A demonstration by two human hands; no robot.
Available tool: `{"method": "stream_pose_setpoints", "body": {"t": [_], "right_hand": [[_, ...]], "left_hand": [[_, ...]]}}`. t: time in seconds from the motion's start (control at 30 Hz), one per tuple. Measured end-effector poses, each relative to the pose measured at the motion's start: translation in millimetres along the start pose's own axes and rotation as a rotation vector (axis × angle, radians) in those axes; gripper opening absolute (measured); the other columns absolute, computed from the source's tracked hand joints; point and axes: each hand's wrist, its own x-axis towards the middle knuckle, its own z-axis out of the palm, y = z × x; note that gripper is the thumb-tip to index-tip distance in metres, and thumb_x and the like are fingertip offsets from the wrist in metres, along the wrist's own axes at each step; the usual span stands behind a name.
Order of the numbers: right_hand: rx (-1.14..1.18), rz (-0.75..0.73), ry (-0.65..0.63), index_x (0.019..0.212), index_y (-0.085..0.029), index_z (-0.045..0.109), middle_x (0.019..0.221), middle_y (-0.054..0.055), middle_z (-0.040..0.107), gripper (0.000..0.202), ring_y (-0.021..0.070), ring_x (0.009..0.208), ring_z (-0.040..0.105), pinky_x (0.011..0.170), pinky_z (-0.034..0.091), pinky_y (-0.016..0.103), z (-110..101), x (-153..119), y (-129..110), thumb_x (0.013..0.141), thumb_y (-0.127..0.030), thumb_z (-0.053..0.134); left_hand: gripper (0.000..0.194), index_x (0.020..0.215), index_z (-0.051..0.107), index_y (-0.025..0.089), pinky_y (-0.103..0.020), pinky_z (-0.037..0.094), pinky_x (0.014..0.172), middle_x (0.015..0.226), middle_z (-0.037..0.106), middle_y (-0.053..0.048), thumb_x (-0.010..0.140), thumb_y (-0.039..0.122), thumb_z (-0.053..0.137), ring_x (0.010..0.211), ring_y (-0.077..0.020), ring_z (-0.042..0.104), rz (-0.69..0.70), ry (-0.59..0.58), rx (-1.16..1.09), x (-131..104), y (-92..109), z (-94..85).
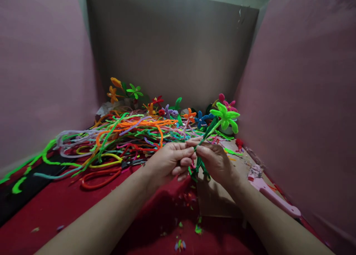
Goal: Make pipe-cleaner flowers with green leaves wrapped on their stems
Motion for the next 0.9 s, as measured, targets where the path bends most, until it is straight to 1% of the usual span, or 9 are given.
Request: {"method": "stream_pose_setpoints", "body": {"t": [0.13, 0.23, 0.3, 0.37, 0.5, 0.6, 0.67, 0.8, 0.9], "right_hand": [[-0.047, 0.059, 0.127, 0.066, -0.021, 0.069, 0.08, 0.001, 0.067, 0.023, 0.0191, 0.084, 0.058, 0.083, 0.041, 0.034, 7, -2, 1, 0.081, -0.029, 0.053], [-0.095, 0.097, 0.127, 0.071, -0.02, 0.07, 0.076, 0.001, 0.066, 0.02, 0.0179, 0.077, 0.057, 0.076, 0.042, 0.032, 10, -3, 0, 0.08, -0.029, 0.054], [-0.118, 0.081, 0.085, 0.069, -0.019, 0.069, 0.076, 0.001, 0.066, 0.022, 0.0185, 0.078, 0.058, 0.077, 0.042, 0.033, 9, -2, -2, 0.081, -0.029, 0.054], [-0.113, 0.058, 0.024, 0.067, -0.019, 0.069, 0.08, 0.002, 0.068, 0.024, 0.0203, 0.085, 0.059, 0.085, 0.041, 0.035, 7, -1, -3, 0.082, -0.031, 0.053], [-0.042, 0.01, -0.067, 0.064, -0.021, 0.067, 0.082, 0.002, 0.068, 0.028, 0.0225, 0.102, 0.056, 0.095, 0.036, 0.039, 3, -1, -7, 0.083, -0.034, 0.051], [-0.04, -0.019, -0.092, 0.062, -0.022, 0.064, 0.092, 0.002, 0.068, 0.028, 0.0229, 0.106, 0.055, 0.096, 0.036, 0.039, 2, -2, -9, 0.084, -0.034, 0.05], [-0.056, -0.027, -0.097, 0.06, -0.022, 0.064, 0.097, 0.002, 0.067, 0.03, 0.0236, 0.105, 0.055, 0.095, 0.037, 0.039, 2, -2, -9, 0.084, -0.035, 0.05], [-0.052, -0.011, -0.049, 0.073, -0.022, 0.07, 0.087, 0.002, 0.067, 0.023, 0.0217, 0.092, 0.058, 0.087, 0.041, 0.036, 1, -2, -5, 0.082, -0.035, 0.053], [-0.112, 0.021, 0.049, 0.076, -0.021, 0.07, 0.07, 0.0, 0.062, 0.023, 0.0181, 0.076, 0.057, 0.076, 0.042, 0.032, 2, -2, -3, 0.082, -0.035, 0.053]], "left_hand": [[0.01, 0.072, 0.059, 0.018, -0.02, 0.032, 0.046, 0.057, 0.048, 0.002, 0.077, 0.025, 0.055, 0.048, -0.0095, 0.042, 0.375, 0.363, 0.686, -1, -11, 3.2], [0.008, 0.076, 0.062, 0.019, -0.022, 0.033, 0.056, 0.066, 0.054, -0.002, 0.075, 0.017, 0.055, 0.06, -0.0127, 0.047, 0.523, 0.442, 0.982, -2, -18, 2.7], [0.011, 0.078, 0.063, 0.02, -0.021, 0.035, 0.057, 0.067, 0.056, -0.001, 0.077, 0.017, 0.052, 0.059, -0.0122, 0.049, 0.493, 0.424, 0.943, -1, -16, 2.6], [0.014, 0.071, 0.061, 0.019, -0.02, 0.035, 0.05, 0.058, 0.053, 0.001, 0.08, 0.022, 0.05, 0.05, -0.0098, 0.047, 0.368, 0.357, 0.751, 0, -11, 2.9], [0.022, 0.063, 0.054, 0.015, -0.017, 0.024, 0.033, 0.045, 0.044, 0.005, 0.079, 0.03, 0.054, 0.03, -0.0039, 0.034, 0.082, 0.113, 0.213, 0, 0, 0.9], [0.016, 0.069, 0.057, 0.013, -0.015, 0.024, 0.032, 0.043, 0.043, 0.007, 0.078, 0.026, 0.056, 0.027, -0.001, 0.027, -0.014, -0.066, -0.098, -1, 0, -3.0], [0.015, 0.07, 0.058, 0.013, -0.015, 0.024, 0.031, 0.041, 0.041, 0.008, 0.078, 0.026, 0.057, 0.025, -0.0003, 0.023, -0.048, -0.128, -0.209, -2, -2, -4.5], [0.018, 0.071, 0.059, 0.012, -0.015, 0.02, 0.03, 0.042, 0.042, 0.007, 0.078, 0.029, 0.057, 0.025, -0.0003, 0.024, -0.045, -0.092, -0.182, -1, -1, -2.5], [0.024, 0.066, 0.058, 0.013, -0.017, 0.024, 0.033, 0.046, 0.047, 0.004, 0.08, 0.032, 0.053, 0.029, -0.0036, 0.034, 0.04, 0.062, 0.138, 0, -1, 1.5]]}}
